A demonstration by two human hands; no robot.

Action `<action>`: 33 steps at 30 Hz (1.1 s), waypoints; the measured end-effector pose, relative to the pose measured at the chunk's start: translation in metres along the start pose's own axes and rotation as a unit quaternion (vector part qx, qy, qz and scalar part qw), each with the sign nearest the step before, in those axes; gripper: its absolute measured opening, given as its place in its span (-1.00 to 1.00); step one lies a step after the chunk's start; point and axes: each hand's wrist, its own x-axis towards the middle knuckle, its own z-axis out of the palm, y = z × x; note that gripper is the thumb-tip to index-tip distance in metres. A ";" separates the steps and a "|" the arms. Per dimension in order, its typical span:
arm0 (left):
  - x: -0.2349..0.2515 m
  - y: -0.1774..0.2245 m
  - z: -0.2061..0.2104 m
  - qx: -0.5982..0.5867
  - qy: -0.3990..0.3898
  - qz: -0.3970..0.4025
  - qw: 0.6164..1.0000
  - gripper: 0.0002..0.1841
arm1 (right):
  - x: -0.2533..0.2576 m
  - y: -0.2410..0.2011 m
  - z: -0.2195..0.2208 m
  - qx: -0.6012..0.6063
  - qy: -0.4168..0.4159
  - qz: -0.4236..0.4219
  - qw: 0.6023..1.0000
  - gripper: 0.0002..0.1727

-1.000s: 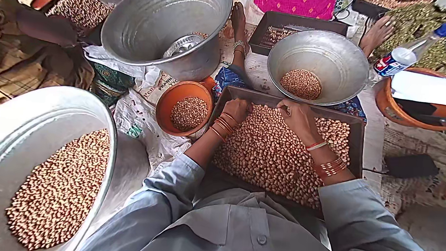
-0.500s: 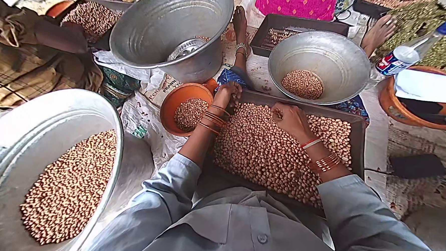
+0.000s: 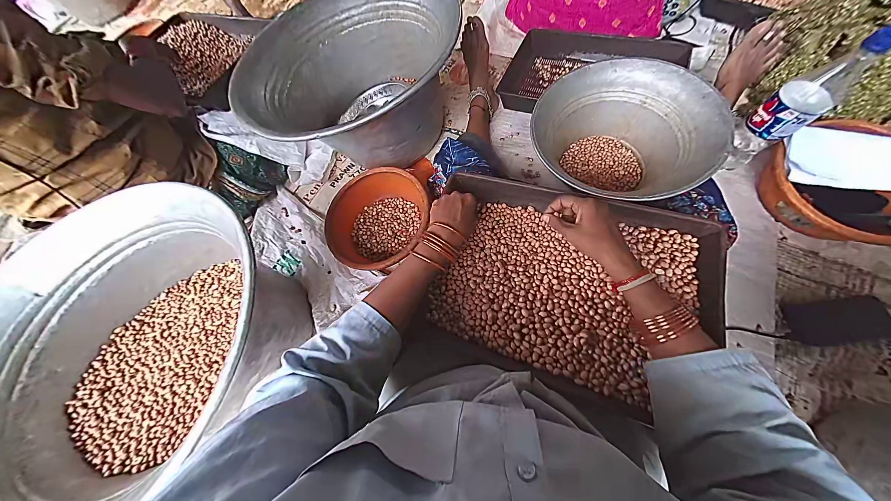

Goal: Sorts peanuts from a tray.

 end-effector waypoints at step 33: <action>-0.007 -0.011 0.005 -0.008 0.004 0.035 0.999 -0.76 | 0.000 0.007 0.008 0.057 -0.058 0.010 0.997 -0.80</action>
